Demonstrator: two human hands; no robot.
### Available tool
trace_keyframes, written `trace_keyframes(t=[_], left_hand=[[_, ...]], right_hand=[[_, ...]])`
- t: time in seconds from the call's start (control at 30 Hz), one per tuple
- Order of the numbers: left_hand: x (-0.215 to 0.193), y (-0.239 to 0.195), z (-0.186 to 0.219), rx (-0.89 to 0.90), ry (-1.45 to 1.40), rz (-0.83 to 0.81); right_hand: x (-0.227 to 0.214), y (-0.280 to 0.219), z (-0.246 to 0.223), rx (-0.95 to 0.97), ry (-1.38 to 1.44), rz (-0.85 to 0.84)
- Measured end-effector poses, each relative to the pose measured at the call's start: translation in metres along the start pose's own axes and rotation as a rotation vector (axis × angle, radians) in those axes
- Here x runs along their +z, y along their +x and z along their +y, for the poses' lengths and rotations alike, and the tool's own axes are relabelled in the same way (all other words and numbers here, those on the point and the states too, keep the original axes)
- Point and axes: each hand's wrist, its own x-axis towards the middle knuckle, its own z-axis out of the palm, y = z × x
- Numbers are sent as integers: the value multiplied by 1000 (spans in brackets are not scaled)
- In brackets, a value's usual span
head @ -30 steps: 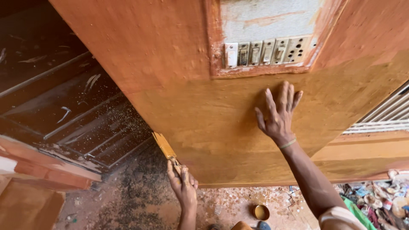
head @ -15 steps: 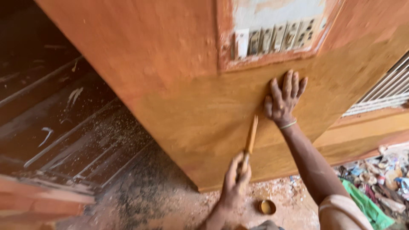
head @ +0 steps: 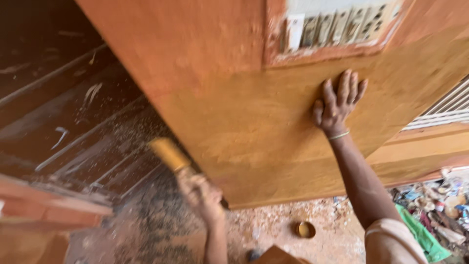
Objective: The person paints a wall section with a brush, applying yellow paint in steady strokes. The person repeatedly dips the brush into a small container on the floor to reload paint and continues brushing the same wall area near a window and electrical switchboard.
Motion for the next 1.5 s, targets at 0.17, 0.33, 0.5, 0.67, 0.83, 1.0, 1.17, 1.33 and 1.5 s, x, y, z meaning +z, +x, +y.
trace_keyframes(t=[0.17,0.33,0.5,0.67,0.83,1.0,1.17,1.33,1.5], left_hand=[[29,-48,-59,-125,72,-632],[26,-79,-65,-588,25,-925],[-15,-14,-44,-523,-227,-596],[-72,21,3,-339,-175,-279],[-83,49,25,230,326,-337],[-86,60,-14,327,851,-537],[-112,25,-80,-154,1019,-485],[-137,-6,-102,-481,1054,-577],[-87,19,-48,-448,918,-623]], right_hand=[[-2,-6,2,0,3,-15],[-2,-4,0,-2,2,-11],[1,-7,-1,-15,19,22],[3,-5,1,-3,5,28],[4,-1,2,-32,7,54],[-1,-5,-1,-7,20,14],[1,-1,0,-27,21,29],[1,-7,1,-15,14,21],[3,-3,2,-22,9,28]])
